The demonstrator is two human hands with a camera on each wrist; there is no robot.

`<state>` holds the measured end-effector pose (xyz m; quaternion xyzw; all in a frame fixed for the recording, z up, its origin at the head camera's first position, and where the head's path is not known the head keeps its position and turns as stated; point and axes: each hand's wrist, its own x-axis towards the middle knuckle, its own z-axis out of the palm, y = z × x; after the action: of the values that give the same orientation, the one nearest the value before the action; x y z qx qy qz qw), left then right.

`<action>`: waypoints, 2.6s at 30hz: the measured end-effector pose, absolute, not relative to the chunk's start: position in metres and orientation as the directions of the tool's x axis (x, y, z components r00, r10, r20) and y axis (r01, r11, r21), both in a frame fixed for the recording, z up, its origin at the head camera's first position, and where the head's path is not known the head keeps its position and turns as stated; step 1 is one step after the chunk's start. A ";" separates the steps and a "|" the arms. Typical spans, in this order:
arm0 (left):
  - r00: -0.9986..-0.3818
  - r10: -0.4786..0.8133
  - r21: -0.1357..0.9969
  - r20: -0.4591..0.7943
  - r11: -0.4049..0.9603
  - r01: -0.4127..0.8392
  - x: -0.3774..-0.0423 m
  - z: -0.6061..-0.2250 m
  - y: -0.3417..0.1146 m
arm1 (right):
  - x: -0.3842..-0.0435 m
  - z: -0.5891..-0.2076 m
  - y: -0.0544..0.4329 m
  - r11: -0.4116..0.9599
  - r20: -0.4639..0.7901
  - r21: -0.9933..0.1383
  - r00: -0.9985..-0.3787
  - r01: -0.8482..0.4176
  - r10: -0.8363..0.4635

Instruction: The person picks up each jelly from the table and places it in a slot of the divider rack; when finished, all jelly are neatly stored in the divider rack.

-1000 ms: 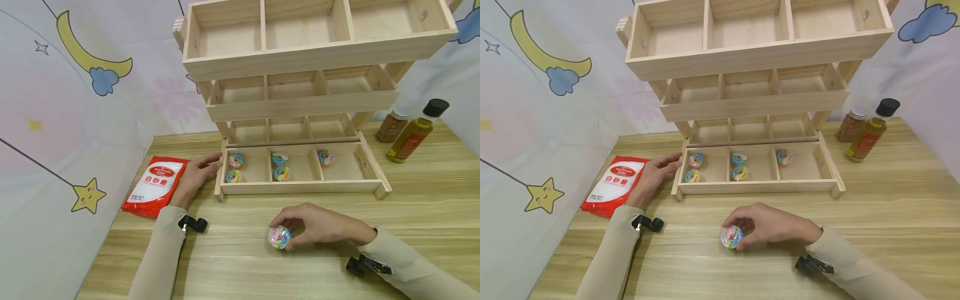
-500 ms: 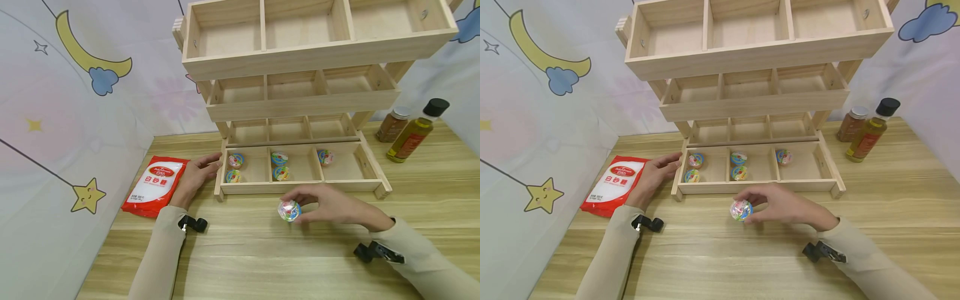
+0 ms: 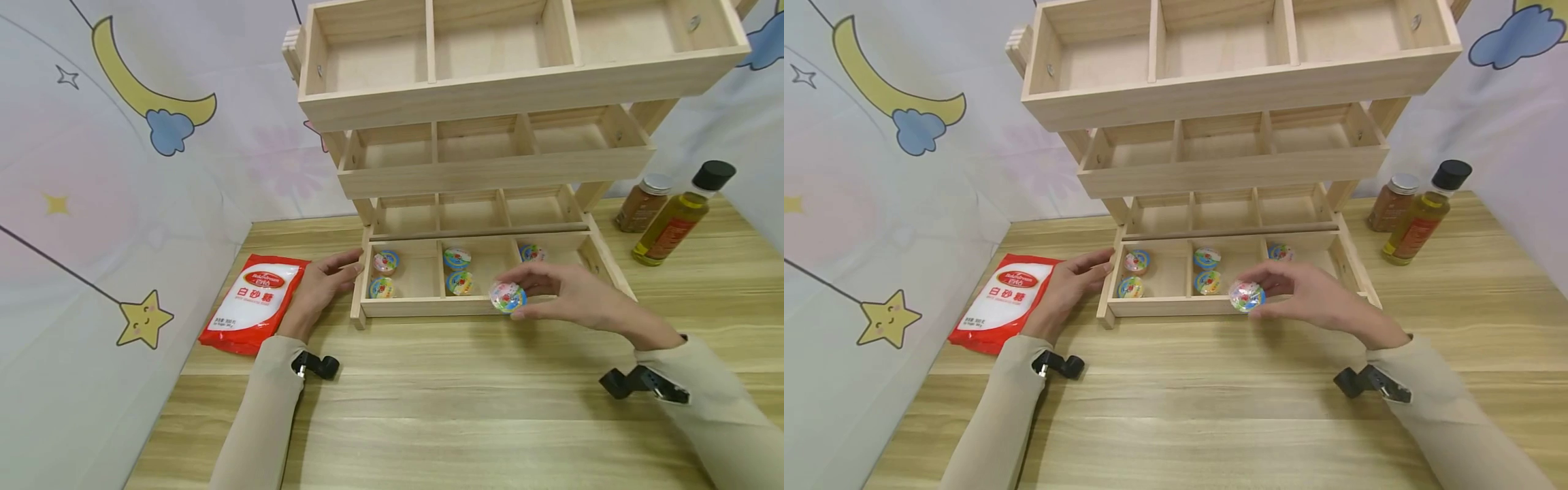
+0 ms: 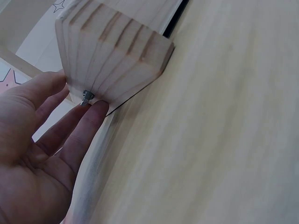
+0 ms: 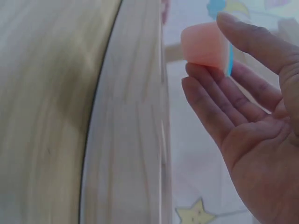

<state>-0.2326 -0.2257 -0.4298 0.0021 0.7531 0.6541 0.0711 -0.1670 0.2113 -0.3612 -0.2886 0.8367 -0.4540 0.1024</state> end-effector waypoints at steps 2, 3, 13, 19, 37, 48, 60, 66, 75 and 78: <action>-0.990 0.094 0.985 -0.108 0.146 -0.093 -0.233 -0.430 -0.226 | -0.171 -0.361 0.219 0.420 0.110 -0.817 -0.822 -0.395 -0.558; -0.990 0.093 0.984 -0.110 0.147 -0.095 -0.233 -0.430 -0.225 | -0.173 -0.361 0.222 0.421 0.119 -0.815 -0.826 -0.398 -0.550; -0.990 0.079 0.983 -0.114 0.154 -0.101 -0.231 -0.429 -0.225 | -0.188 -0.360 0.254 0.528 0.045 -0.799 -0.904 -0.288 -0.424; -0.991 0.077 0.985 -0.113 0.141 -0.101 -0.231 -0.429 -0.225 | -0.194 -0.362 0.265 0.589 -0.033 -0.778 -0.923 -0.217 -0.384; -0.990 0.087 0.984 -0.111 0.147 -0.098 -0.231 -0.428 -0.225 | -0.205 -0.380 0.278 0.611 -0.050 -0.762 -0.921 -0.215 -0.385; -0.990 0.089 0.986 -0.107 0.134 -0.095 -0.232 -0.429 -0.224 | -0.208 -0.388 0.281 0.627 -0.054 -0.746 -0.919 -0.224 -0.391; -0.991 0.087 0.986 -0.105 0.143 -0.092 -0.231 -0.428 -0.224 | -0.211 -0.396 0.281 0.580 -0.014 -0.767 -0.897 -0.275 -0.443; -0.991 0.087 0.984 -0.104 0.151 -0.090 -0.232 -0.429 -0.225 | -0.211 -0.395 0.281 0.586 0.007 -0.750 -0.890 -0.306 -0.455; -0.990 0.084 0.986 -0.117 0.131 -0.105 -0.232 -0.430 -0.225 | -0.214 -0.398 0.279 0.609 0.013 -0.724 -0.889 -0.324 -0.457; -0.990 0.086 0.987 -0.112 0.126 -0.101 -0.233 -0.430 -0.225 | -0.214 -0.398 0.278 0.614 0.007 -0.721 -0.890 -0.320 -0.455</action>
<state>-0.2325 -0.2248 -0.4303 -0.0049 0.7469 0.6612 0.0705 -0.2141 0.2779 -0.3978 -0.2169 0.8940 -0.3819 0.0885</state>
